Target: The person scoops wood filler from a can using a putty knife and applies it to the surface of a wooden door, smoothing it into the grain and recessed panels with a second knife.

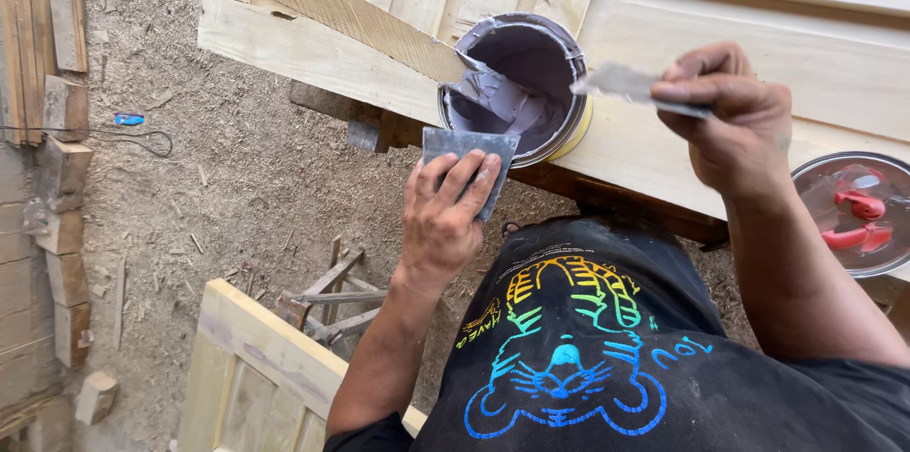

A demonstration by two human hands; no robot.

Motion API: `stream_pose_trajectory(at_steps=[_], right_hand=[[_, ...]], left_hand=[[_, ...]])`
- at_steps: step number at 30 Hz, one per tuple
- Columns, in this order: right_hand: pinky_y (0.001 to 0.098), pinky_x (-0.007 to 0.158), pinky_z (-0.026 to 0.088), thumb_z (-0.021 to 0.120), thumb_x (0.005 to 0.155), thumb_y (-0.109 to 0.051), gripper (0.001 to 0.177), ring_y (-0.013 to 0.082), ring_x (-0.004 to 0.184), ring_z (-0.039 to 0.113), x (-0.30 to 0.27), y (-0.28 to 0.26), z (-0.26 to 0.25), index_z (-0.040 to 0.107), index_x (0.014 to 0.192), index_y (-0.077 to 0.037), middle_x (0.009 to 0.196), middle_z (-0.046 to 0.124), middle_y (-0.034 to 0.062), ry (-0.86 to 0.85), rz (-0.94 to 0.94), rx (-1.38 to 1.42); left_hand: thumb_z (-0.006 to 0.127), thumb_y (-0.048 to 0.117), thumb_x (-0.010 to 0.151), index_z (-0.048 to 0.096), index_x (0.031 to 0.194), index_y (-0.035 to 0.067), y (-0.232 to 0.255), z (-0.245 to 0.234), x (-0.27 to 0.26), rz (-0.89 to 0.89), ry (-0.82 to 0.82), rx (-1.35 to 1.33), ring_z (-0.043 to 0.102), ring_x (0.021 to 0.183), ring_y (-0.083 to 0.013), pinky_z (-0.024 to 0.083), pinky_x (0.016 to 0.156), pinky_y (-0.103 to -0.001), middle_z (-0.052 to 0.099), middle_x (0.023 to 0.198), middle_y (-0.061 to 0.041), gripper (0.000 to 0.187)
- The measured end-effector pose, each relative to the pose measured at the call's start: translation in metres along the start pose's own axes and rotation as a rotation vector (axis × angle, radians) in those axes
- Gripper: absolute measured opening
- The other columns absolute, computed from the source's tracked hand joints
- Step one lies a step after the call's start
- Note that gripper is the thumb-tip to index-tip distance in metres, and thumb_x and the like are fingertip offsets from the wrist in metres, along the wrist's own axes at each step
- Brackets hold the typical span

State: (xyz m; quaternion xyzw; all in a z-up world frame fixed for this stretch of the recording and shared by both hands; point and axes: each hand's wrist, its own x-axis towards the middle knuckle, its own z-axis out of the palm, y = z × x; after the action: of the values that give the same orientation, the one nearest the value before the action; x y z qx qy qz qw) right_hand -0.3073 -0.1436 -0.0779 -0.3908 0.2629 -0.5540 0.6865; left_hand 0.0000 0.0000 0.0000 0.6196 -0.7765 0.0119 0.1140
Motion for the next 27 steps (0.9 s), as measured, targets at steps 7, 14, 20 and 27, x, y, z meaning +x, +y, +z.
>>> stream_pose_trajectory(at_steps=[7, 14, 20, 27], right_hand=[[0.0314, 0.107, 0.049, 0.076, 0.084, 0.002, 0.025, 0.0177, 0.113, 0.057, -0.034, 0.019, 0.024, 0.079, 0.104, -0.012, 0.114, 0.059, 0.0007, -0.194, -0.264, -0.24], [0.047, 0.11, 0.048, 0.072, 0.07, -0.001, 0.041, 0.0342, 0.128, 0.047, 0.007, 0.011, 0.045, 0.081, 0.106, -0.019, 0.13, 0.054, 0.0115, -0.51, -0.64, -0.869], [0.0371, 0.102, 0.055, 0.063, 0.086, 0.012, 0.045, 0.0294, 0.13, 0.057, -0.011, 0.014, 0.041, 0.076, 0.114, -0.021, 0.158, 0.037, 0.0198, -0.245, -0.196, -0.724], [0.0348, 0.1, 0.062, 0.055, 0.09, 0.018, 0.049, 0.0157, 0.117, 0.067, -0.025, 0.029, -0.006, 0.064, 0.135, 0.0, 0.134, 0.063, 0.0103, -0.214, 0.317, -0.093]], left_hand=[[0.065, 0.002, 0.087, 0.072, 0.13, 0.013, 0.003, -0.049, 0.002, -0.03, -0.066, -0.054, 0.062, 0.117, -0.0281, 0.05, 0.106, -0.05, 0.071, 0.127, -0.004, 0.045], [0.063, 0.02, 0.104, 0.068, 0.12, 0.006, -0.046, -0.067, 0.012, -0.548, 0.174, -0.994, 0.072, 0.097, -0.0257, 0.062, 0.081, -0.036, 0.074, 0.112, -0.011, 0.022], [0.07, 0.034, 0.106, 0.057, 0.139, -0.004, -0.105, -0.041, 0.034, -0.414, 0.326, -1.399, 0.057, 0.131, -0.023, 0.048, 0.118, -0.038, 0.061, 0.134, -0.014, 0.052], [0.08, 0.04, 0.094, 0.058, 0.137, 0.008, -0.134, 0.004, 0.142, -0.354, 0.338, -1.67, 0.055, 0.135, -0.0258, 0.052, 0.118, -0.045, 0.062, 0.133, -0.008, 0.058]])
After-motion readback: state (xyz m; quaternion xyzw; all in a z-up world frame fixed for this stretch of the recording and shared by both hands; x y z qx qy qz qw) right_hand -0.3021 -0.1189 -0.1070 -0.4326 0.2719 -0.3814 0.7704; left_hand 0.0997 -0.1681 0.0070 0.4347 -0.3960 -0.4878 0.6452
